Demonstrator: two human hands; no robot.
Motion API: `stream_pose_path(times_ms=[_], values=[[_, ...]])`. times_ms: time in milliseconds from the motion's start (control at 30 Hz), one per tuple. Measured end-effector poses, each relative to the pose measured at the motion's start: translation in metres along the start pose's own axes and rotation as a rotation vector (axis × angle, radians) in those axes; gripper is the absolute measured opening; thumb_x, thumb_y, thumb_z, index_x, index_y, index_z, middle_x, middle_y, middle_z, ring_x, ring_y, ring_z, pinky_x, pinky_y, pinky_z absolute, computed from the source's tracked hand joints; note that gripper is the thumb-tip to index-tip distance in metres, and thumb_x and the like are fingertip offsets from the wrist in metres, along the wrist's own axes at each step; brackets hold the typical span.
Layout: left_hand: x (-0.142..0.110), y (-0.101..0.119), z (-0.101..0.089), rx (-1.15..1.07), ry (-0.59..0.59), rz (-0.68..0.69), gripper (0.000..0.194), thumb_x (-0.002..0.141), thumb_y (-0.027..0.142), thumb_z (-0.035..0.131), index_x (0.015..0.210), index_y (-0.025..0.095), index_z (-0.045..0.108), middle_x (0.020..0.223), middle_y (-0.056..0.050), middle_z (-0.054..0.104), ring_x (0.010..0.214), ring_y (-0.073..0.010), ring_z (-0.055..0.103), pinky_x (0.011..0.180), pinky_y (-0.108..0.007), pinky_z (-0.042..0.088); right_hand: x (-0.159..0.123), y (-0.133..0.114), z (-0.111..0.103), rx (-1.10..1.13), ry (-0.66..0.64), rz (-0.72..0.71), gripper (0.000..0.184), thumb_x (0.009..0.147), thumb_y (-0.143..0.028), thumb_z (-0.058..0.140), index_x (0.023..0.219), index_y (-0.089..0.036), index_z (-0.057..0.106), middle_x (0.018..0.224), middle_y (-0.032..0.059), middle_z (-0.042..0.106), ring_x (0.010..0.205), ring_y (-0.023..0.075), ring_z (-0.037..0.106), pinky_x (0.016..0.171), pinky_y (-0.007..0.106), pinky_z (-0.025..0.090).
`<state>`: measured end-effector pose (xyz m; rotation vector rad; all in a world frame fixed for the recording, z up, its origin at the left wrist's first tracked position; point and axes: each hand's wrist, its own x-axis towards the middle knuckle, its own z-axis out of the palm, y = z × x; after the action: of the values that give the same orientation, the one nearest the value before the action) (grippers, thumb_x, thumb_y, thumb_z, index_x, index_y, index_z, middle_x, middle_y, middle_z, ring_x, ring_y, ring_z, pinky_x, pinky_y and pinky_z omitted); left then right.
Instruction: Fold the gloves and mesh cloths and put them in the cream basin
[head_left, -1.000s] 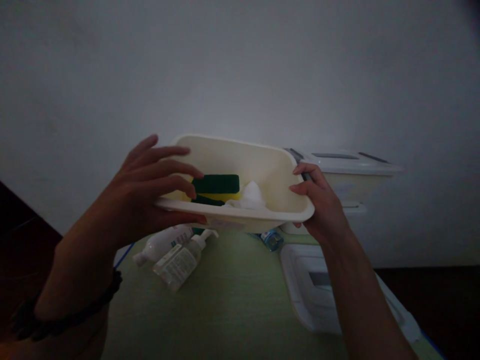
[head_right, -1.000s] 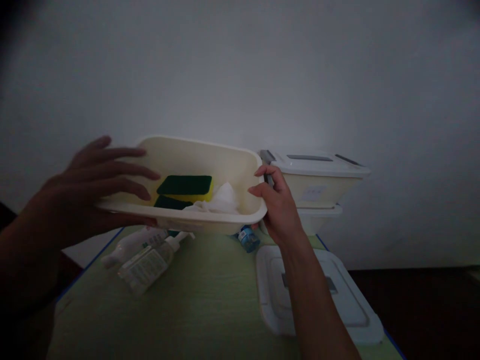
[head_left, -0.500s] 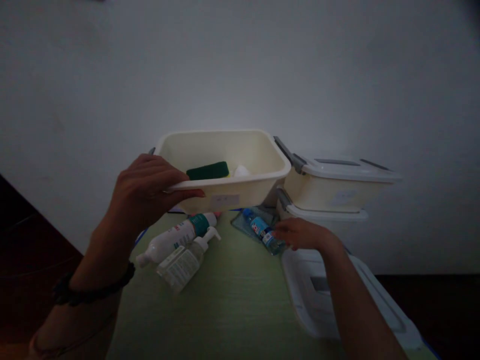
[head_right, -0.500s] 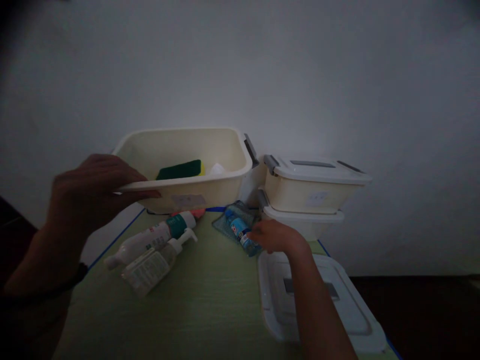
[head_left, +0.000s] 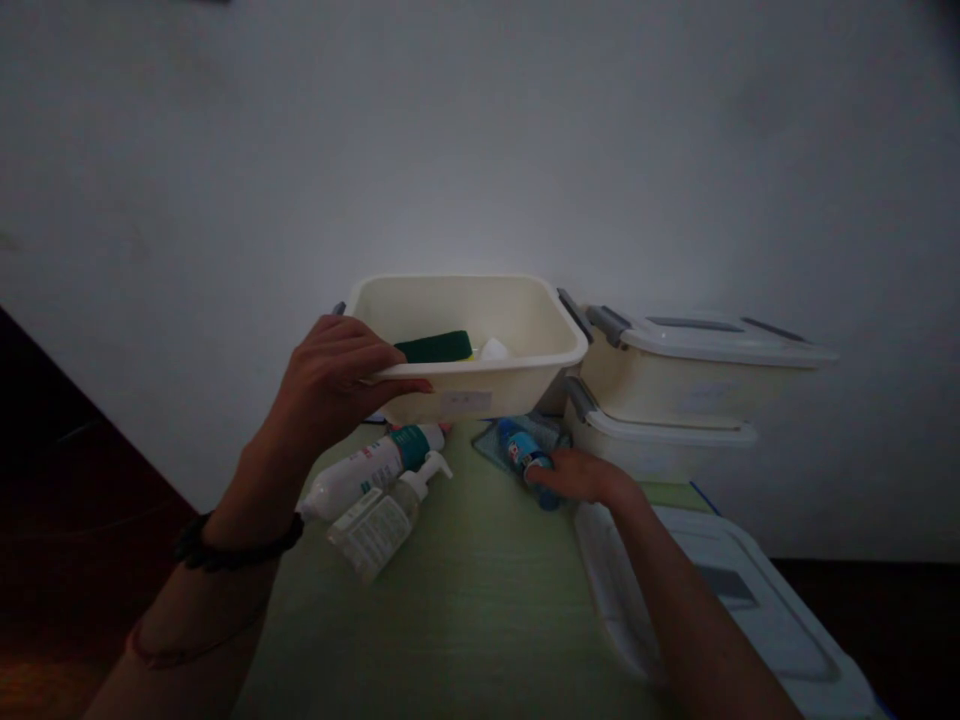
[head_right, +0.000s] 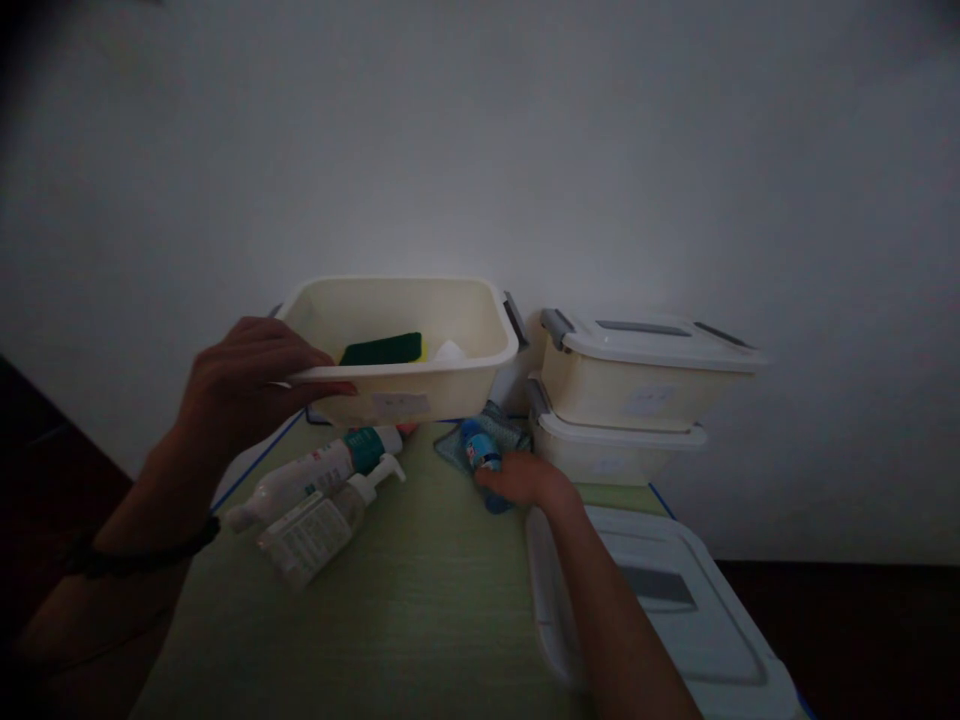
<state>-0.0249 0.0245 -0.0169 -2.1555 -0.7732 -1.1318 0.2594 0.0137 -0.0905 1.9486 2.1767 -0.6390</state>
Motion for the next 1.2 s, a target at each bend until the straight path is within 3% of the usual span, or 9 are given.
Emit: stream_pose_path(times_ms=[167,300,500,600,767,867,933,1033,1200], values=[[-0.001,0.001,-0.002,-0.008,-0.025,-0.062,0.027,0.079,0.047,0.062,0.067,0.023,0.064,0.064,-0.001,0.066,0.062,-0.0162,0.058,0.063,-0.032,0.046,-0.004,-0.004,-0.003,0.183,-0.169,-0.05,0.046,0.089,-0.05,0.033,0.082,-0.012,0.057,0.065,0.004,0.059,0.043,0.0115,0.056,0.04,0.023,0.044],[-0.001,0.001,-0.003,-0.01,-0.051,-0.08,0.028,0.08,0.048,0.06,0.068,0.024,0.064,0.066,-0.001,0.065,0.065,-0.0162,0.058,0.063,-0.03,0.046,-0.001,-0.02,0.008,0.275,-0.275,-0.075,0.042,0.089,-0.049,0.029,0.08,-0.014,0.052,0.053,-0.0016,0.051,0.038,0.0116,0.055,0.038,0.023,0.047],[-0.001,0.004,-0.003,-0.011,-0.066,-0.106,0.026,0.08,0.049,0.059,0.068,0.026,0.064,0.067,0.0,0.065,0.066,-0.0169,0.058,0.065,-0.032,0.046,0.004,-0.042,0.029,0.267,-0.354,-0.133,0.055,0.082,-0.061,0.037,0.065,-0.012,0.054,0.048,0.0009,0.052,0.038,0.0135,0.057,0.037,0.024,0.048],[-0.001,0.003,-0.002,-0.012,-0.063,-0.108,0.025,0.079,0.048,0.06,0.068,0.027,0.063,0.066,0.0,0.065,0.066,-0.017,0.058,0.064,-0.033,0.046,0.005,-0.042,0.032,0.259,-0.322,-0.214,0.058,0.085,-0.061,0.033,0.074,-0.011,0.059,0.058,0.005,0.059,0.049,0.0155,0.063,0.04,0.023,0.049],[-0.001,0.002,0.001,-0.023,-0.046,-0.074,0.025,0.078,0.048,0.062,0.067,0.026,0.064,0.064,-0.001,0.065,0.064,-0.0177,0.058,0.063,-0.033,0.046,0.003,-0.033,0.025,0.194,-0.184,-0.269,0.043,0.091,-0.047,0.034,0.099,-0.014,0.06,0.086,0.0098,0.067,0.072,0.0182,0.067,0.058,0.027,0.053],[-0.001,0.002,0.001,-0.021,-0.052,-0.085,0.027,0.078,0.049,0.061,0.066,0.025,0.064,0.066,-0.001,0.066,0.065,-0.0181,0.059,0.063,-0.033,0.046,0.004,-0.027,0.025,0.112,-0.014,-0.244,0.033,0.089,-0.035,0.047,0.109,-0.012,0.059,0.116,0.0154,0.059,0.102,0.0224,0.061,0.087,0.032,0.047],[-0.001,0.003,0.001,-0.016,-0.051,-0.083,0.027,0.078,0.048,0.062,0.066,0.024,0.064,0.065,-0.001,0.066,0.065,-0.0179,0.058,0.063,-0.033,0.046,0.006,-0.023,0.028,0.071,0.077,-0.201,0.038,0.086,-0.029,0.054,0.12,-0.011,0.053,0.13,0.0167,0.049,0.11,0.0234,0.057,0.096,0.035,0.041],[-0.002,0.003,0.002,-0.005,-0.035,-0.073,0.027,0.078,0.048,0.062,0.066,0.024,0.064,0.064,-0.001,0.065,0.064,-0.0172,0.058,0.062,-0.033,0.045,0.01,-0.02,0.032,0.031,0.132,-0.132,0.039,0.087,-0.029,0.056,0.123,-0.015,0.05,0.126,0.0117,0.052,0.103,0.0225,0.058,0.088,0.042,0.047],[-0.002,0.002,0.003,-0.019,-0.058,-0.083,0.025,0.078,0.048,0.063,0.066,0.025,0.063,0.065,0.0,0.066,0.064,-0.017,0.058,0.063,-0.033,0.046,0.014,-0.021,0.033,0.024,0.103,-0.104,0.032,0.089,-0.031,0.054,0.118,-0.016,0.054,0.118,0.0086,0.057,0.099,0.0207,0.059,0.082,0.042,0.051]])
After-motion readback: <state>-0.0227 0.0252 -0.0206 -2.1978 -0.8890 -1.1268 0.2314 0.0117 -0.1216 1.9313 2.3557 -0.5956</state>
